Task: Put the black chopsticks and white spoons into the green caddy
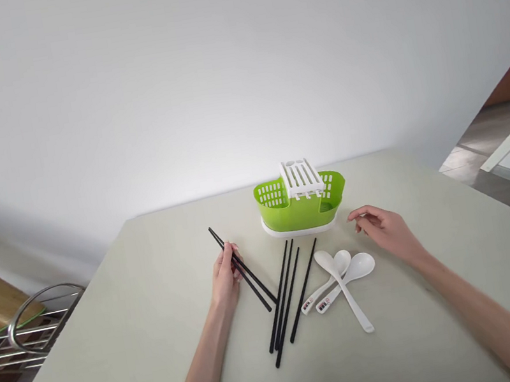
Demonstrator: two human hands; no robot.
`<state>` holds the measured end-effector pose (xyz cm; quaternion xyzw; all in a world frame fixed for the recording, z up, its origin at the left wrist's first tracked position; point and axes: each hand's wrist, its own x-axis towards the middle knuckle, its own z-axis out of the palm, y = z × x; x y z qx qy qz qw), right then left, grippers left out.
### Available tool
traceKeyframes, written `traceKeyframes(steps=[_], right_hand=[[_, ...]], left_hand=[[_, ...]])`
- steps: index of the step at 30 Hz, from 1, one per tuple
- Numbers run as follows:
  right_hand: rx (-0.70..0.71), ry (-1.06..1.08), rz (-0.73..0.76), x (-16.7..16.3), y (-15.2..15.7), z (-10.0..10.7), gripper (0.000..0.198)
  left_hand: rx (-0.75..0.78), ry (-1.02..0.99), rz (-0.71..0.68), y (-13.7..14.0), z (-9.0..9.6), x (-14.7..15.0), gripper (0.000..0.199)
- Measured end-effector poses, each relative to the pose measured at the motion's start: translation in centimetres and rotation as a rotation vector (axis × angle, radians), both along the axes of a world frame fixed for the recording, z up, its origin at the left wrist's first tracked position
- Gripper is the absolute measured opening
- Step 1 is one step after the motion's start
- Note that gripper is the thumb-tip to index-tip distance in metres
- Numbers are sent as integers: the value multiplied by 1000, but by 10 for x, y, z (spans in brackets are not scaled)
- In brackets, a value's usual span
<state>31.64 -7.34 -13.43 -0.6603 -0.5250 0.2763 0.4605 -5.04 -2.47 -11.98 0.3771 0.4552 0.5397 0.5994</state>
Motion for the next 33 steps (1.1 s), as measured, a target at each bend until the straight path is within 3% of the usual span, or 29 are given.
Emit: traceKeyframes(steps=[3, 7, 11, 15, 18, 22, 27, 33], right_hand=[[48, -32, 27, -26, -30, 31, 23], [-25, 3, 341, -84, -75, 55, 28], [-219, 241, 507, -142, -103, 52, 56], [-355, 694, 571, -173, -109, 41, 68], [-418, 899, 505, -182, -112, 33, 69], [-464, 970, 381, -187, -122, 23, 64], [-523, 886, 314, -182, -132, 12, 72], [-541, 705, 358, -157, -145, 6, 72]], left_hand=[[-55, -184, -27, 0, 3, 1, 53], [-80, -286, -169, -5, 3, 11, 54], [-90, -241, -301, -20, 1, 26, 53], [-89, -132, -418, -34, 0, 37, 52], [-58, -18, -417, -40, -2, 44, 53], [45, 107, -412, -45, -5, 51, 54], [78, 96, -508, -45, -4, 50, 58], [-42, 106, -760, -42, 2, 41, 57]])
